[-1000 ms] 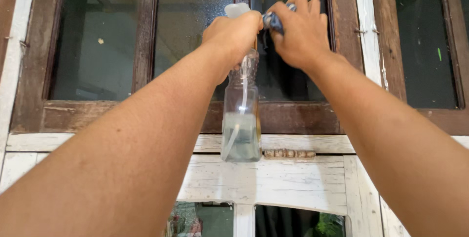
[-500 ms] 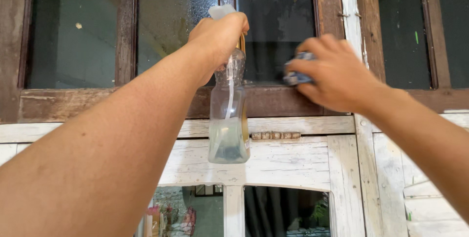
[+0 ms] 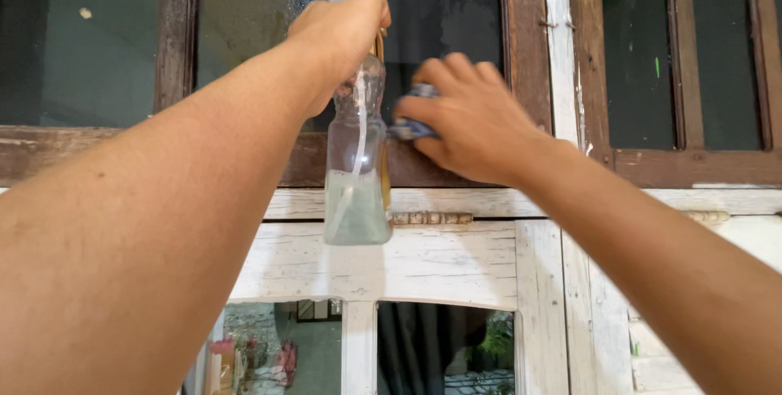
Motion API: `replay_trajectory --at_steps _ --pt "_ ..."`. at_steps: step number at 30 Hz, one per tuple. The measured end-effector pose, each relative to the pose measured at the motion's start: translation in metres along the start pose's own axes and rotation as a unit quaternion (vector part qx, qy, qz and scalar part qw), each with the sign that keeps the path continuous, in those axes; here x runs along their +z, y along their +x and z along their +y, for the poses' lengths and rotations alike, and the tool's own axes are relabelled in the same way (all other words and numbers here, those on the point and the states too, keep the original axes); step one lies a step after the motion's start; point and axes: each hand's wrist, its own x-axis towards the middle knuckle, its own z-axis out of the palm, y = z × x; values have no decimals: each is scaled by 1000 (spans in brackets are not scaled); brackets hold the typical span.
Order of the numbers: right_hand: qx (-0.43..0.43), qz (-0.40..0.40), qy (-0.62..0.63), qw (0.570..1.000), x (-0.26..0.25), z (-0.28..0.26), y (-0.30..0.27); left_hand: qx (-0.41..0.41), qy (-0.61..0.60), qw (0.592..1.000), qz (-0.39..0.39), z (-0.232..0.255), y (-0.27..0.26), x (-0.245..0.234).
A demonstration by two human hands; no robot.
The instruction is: The person sprays a window with a spray bottle and wipes it with a cloth. They continue cleaning multiple window panes and the wooden frame, then move to clean a white wooden door with glass panels.
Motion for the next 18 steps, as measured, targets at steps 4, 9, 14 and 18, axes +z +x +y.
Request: replay_trajectory --at_steps 4,9,14,18 --pt "51 -43 -44 997 -10 27 -34 -2 33 999 -7 -4 -5 0" --pt "77 -5 -20 997 -2 7 -21 -10 41 999 -9 -6 -9 -5" --pt "63 -31 6 998 5 -20 17 14 20 1000 -2 1 -5 -1" --pt "14 -51 -40 998 -7 -1 -6 28 6 1000 -11 3 -4 8"
